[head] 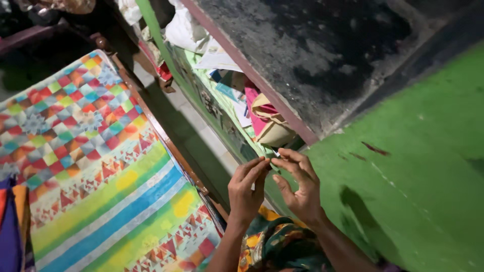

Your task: The person uses a purple cloth to wipe a dark countertop and then unfolds a large newspaper to cover the surface.

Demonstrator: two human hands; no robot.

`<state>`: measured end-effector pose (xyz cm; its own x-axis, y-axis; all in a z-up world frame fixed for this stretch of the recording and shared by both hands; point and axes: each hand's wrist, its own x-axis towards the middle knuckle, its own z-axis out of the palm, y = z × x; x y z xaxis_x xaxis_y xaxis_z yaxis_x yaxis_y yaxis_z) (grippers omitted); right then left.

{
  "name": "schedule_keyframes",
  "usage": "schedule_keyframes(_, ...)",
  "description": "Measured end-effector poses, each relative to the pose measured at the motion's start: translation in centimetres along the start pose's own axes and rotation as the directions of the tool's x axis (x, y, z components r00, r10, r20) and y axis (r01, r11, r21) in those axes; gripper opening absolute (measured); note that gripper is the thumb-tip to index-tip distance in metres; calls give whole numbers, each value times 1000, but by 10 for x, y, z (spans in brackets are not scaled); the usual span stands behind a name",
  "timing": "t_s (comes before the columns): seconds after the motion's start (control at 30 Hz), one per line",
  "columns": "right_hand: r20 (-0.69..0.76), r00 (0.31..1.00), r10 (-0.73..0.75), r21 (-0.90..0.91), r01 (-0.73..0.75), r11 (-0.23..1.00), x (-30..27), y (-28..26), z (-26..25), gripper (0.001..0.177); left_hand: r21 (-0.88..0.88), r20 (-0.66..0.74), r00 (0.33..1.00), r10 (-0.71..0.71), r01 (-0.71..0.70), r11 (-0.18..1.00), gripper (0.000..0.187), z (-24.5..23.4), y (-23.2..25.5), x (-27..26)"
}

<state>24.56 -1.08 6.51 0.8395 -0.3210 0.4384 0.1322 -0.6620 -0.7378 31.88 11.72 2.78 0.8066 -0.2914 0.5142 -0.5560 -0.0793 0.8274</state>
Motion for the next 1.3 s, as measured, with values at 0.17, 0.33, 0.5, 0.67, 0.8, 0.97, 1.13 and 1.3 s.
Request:
schedule_keyframes(0.17,51,999,9,16,-10,1000,16,8,16,36,18,-64,997,-45,47,999,28,-4,-17,10)
schedule_keyframes(0.33,54,998,-22,-9,23,1000,35,18,27,37,36,-64,995,-82,85,996,31,-8,-31,19)
schedule_keyframes(0.5,44,999,29,26,-30,999,49,22,37,38,47,-15,994,-107,108,993,32,-7,-47,40)
schedule_keyframes(0.67,76,983,165,223,-178,958,60,65,60,43,54,0,998,-59,59,997,30,7,-88,72)
schedule_keyframes(0.8,130,923,362,578,-367,728,72,116,101,49,35,79,992,-100,97,995,36,19,-136,111)
schedule_keyframes(0.97,61,795,604,728,-449,518,111,162,156,56,121,112,994,-21,7,993,62,26,-193,165)
schedule_keyframes(1.13,-59,738,673,843,-325,430,135,191,185,46,188,264,962,68,-121,975,67,56,-255,208)
schedule_keyframes(1.3,-108,633,767,809,-392,438,125,202,193,44,108,421,884,205,-273,956,26,103,-306,212)
